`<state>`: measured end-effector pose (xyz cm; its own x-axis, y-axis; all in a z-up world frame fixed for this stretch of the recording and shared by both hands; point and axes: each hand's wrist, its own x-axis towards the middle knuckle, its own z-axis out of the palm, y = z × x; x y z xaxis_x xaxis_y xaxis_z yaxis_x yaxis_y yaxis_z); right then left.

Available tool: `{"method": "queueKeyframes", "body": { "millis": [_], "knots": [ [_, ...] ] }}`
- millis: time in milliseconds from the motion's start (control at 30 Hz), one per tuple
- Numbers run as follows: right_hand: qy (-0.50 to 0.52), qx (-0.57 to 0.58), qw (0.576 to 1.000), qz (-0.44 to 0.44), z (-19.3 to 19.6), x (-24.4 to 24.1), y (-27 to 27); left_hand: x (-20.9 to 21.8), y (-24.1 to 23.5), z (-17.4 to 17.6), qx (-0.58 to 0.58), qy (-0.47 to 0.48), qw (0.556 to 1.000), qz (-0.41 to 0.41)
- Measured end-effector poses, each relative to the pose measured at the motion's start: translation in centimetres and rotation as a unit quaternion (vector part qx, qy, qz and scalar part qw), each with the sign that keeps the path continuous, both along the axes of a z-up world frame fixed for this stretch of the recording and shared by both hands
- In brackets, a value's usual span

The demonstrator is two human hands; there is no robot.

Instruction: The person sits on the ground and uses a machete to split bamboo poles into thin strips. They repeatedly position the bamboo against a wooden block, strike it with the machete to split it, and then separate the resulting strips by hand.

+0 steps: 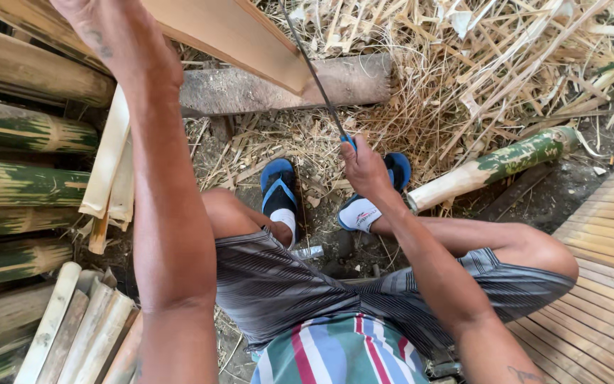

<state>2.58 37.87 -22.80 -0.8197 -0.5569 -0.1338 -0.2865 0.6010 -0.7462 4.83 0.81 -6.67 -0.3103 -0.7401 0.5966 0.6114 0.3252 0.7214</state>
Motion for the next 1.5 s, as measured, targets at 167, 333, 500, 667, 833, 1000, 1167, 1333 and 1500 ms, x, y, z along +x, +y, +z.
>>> {"method": "queueKeyframes", "body": {
  "millis": [167, 333, 500, 667, 833, 1000, 1167, 1333, 1500],
  "knots": [
    [-0.090, -0.260, 0.956, 0.101, 12.9, 3.0, 0.8, 2.4, 3.6, 2.1, -0.031, -0.004, 0.986, -0.163],
    [-0.121, -0.275, 0.948, 0.104, 15.0, 4.8, -1.6, 3.6, 5.2, 2.9, -0.110, -0.042, 0.985, -0.129],
    [-0.081, -0.265, 0.956, 0.100, 15.1, 5.8, -0.6, 4.2, 4.4, 2.4, -0.088, -0.017, 0.986, -0.141],
    [-0.056, -0.167, 0.984, 0.015, 4.4, 4.0, -1.8, 4.6, 3.4, 1.0, -0.055, 0.025, 0.985, -0.163],
    [0.012, -0.076, 0.997, -0.025, -9.4, -1.3, -0.3, 4.0, 2.7, 1.2, -0.069, 0.060, 0.984, -0.154],
    [-0.112, -0.045, 0.993, 0.005, -1.6, -0.1, -2.0, 3.6, 4.1, 1.4, -0.048, 0.034, 0.989, -0.133],
    [-0.007, -0.232, 0.969, 0.087, 8.3, 5.4, -4.9, 4.1, 3.7, 0.5, -0.047, 0.002, 0.995, -0.090],
    [-0.207, -0.098, 0.971, -0.065, -0.8, 2.9, -7.6, 5.0, 2.2, -1.0, -0.022, 0.011, 0.996, -0.083],
    [-0.095, 0.020, 0.991, -0.094, -11.2, -1.5, -3.8, 4.3, 2.2, -1.3, -0.037, -0.021, 0.998, -0.045]
  ]
}}
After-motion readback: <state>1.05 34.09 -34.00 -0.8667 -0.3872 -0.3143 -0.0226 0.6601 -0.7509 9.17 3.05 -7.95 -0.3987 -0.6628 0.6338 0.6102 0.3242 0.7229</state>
